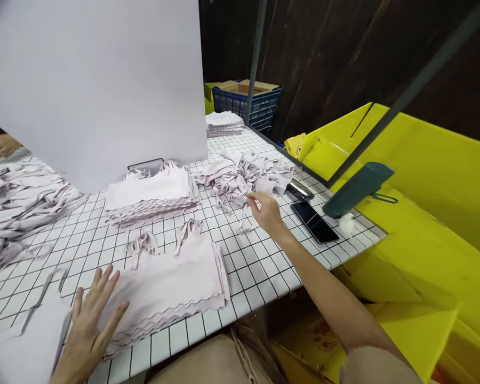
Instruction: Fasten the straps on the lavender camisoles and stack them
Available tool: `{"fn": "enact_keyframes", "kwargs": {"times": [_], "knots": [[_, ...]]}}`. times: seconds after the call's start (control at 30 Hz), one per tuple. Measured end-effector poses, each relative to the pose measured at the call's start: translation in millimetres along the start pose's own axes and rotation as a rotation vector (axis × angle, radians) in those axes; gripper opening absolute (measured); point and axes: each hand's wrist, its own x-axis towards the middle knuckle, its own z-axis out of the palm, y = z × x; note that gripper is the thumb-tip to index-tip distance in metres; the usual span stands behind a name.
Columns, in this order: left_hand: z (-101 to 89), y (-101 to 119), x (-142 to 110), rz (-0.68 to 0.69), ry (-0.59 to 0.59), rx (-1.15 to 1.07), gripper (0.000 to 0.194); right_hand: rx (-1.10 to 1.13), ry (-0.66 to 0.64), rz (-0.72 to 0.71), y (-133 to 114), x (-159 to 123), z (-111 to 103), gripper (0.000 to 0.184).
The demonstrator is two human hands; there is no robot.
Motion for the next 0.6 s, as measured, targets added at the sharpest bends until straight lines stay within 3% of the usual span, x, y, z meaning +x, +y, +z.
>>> {"fn": "enact_keyframes", "kwargs": {"times": [0.13, 0.2, 0.23, 0.4, 0.5, 0.6], "knots": [[-8.1, 8.2, 27.2, 0.181, 0.082, -0.028, 0.066, -0.053, -0.085, 0.067, 6.4, 60.5, 4.8, 0.021], [-12.6, 4.5, 28.8, 0.240, 0.093, -0.010, 0.065, -0.004, -0.044, 0.058, 3.9, 78.0, -3.1, 0.014], [-15.2, 0.6, 26.4, 0.225, 0.093, -0.007, 0.063, 0.027, -0.008, 0.047, 1.7, 84.0, -12.0, 0.019], [-30.4, -8.2, 22.4, -0.186, 0.067, -0.155, 0.042, 0.295, 0.132, -0.050, -23.3, 97.4, -83.2, 0.040], [-35.1, 16.1, 53.9, -0.198, -0.002, -0.308, 0.039, 0.687, 0.270, -0.156, -52.6, 102.0, -118.7, 0.037], [-31.6, 58.5, 102.3, -0.133, -0.099, -0.547, 0.042, 0.773, 0.306, -0.201, -83.6, 106.4, -142.4, 0.028]]}}
